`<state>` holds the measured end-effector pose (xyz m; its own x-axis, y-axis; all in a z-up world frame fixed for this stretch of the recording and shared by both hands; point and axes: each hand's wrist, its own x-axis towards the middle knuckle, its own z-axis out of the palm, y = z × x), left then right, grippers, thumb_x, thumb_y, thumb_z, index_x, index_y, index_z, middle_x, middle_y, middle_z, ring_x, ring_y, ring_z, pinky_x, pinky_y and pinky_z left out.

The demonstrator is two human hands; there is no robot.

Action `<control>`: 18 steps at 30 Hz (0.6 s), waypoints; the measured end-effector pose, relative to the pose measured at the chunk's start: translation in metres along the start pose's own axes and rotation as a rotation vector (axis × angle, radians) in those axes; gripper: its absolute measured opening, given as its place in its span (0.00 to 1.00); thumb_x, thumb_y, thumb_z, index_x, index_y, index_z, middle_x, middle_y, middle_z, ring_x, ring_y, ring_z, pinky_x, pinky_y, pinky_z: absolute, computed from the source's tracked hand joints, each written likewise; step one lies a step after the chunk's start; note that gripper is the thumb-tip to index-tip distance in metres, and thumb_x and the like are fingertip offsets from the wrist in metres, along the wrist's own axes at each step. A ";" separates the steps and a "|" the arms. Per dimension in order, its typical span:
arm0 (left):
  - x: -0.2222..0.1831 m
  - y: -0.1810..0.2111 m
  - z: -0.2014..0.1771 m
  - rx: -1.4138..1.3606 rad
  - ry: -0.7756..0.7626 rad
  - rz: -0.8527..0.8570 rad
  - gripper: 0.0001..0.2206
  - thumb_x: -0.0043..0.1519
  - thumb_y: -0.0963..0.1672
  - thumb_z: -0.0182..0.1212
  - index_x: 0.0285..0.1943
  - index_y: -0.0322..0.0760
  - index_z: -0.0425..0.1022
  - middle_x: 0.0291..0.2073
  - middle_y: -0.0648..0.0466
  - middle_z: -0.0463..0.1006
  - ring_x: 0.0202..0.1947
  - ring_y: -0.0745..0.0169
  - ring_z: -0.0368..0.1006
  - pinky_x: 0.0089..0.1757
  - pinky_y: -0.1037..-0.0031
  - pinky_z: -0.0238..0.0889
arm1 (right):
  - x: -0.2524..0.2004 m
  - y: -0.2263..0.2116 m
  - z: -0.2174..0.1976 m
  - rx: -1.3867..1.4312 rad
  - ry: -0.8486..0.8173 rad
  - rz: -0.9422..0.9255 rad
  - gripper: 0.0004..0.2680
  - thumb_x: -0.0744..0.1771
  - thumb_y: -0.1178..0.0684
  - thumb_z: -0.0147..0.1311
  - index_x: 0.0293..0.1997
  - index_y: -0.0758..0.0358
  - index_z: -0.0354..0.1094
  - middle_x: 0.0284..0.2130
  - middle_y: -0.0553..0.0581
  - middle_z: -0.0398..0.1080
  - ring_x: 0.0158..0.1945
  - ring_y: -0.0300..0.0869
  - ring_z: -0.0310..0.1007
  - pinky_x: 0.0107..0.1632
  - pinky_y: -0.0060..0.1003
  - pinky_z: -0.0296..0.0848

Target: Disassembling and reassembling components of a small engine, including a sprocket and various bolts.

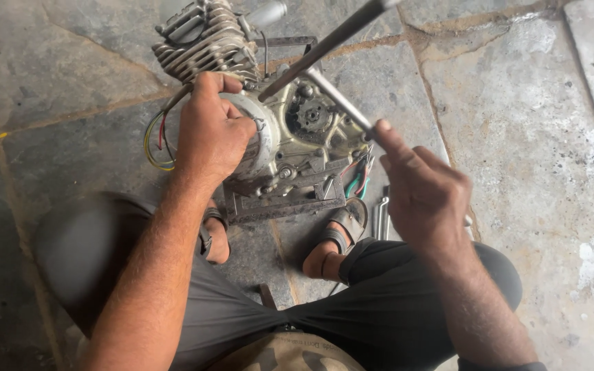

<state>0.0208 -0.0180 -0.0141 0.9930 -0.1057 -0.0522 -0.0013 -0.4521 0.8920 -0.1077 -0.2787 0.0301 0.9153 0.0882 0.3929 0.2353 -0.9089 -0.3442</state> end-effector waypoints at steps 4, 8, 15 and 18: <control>-0.001 0.000 0.000 -0.012 0.007 0.056 0.20 0.53 0.35 0.62 0.55 0.32 0.66 0.24 0.53 0.78 0.26 0.65 0.76 0.34 0.71 0.68 | 0.003 -0.004 -0.001 0.026 -0.021 0.027 0.14 0.72 0.60 0.57 0.66 0.49 0.71 0.21 0.47 0.68 0.19 0.30 0.63 0.16 0.30 0.64; -0.001 0.005 -0.003 -0.007 -0.015 -0.005 0.20 0.52 0.35 0.61 0.55 0.33 0.66 0.23 0.54 0.79 0.26 0.66 0.78 0.35 0.72 0.68 | 0.002 -0.004 -0.004 0.014 0.011 0.013 0.15 0.72 0.59 0.59 0.66 0.49 0.71 0.21 0.46 0.68 0.21 0.31 0.64 0.20 0.32 0.66; 0.004 0.014 -0.006 0.003 -0.052 0.013 0.23 0.52 0.35 0.65 0.57 0.32 0.66 0.27 0.55 0.78 0.29 0.67 0.77 0.35 0.72 0.70 | 0.003 -0.003 -0.005 -0.046 -0.032 0.017 0.15 0.72 0.59 0.59 0.66 0.45 0.71 0.21 0.46 0.68 0.19 0.32 0.62 0.20 0.35 0.65; 0.004 0.025 -0.014 0.055 -0.093 -0.051 0.23 0.52 0.36 0.65 0.58 0.32 0.66 0.26 0.56 0.78 0.29 0.68 0.77 0.34 0.72 0.70 | 0.001 -0.002 -0.003 0.022 -0.001 0.023 0.15 0.72 0.58 0.58 0.67 0.46 0.70 0.22 0.46 0.68 0.21 0.31 0.64 0.21 0.33 0.66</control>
<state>0.0268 -0.0175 0.0145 0.9767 -0.1619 -0.1409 0.0403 -0.5064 0.8614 -0.1085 -0.2776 0.0339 0.9209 0.0677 0.3839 0.2214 -0.9014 -0.3721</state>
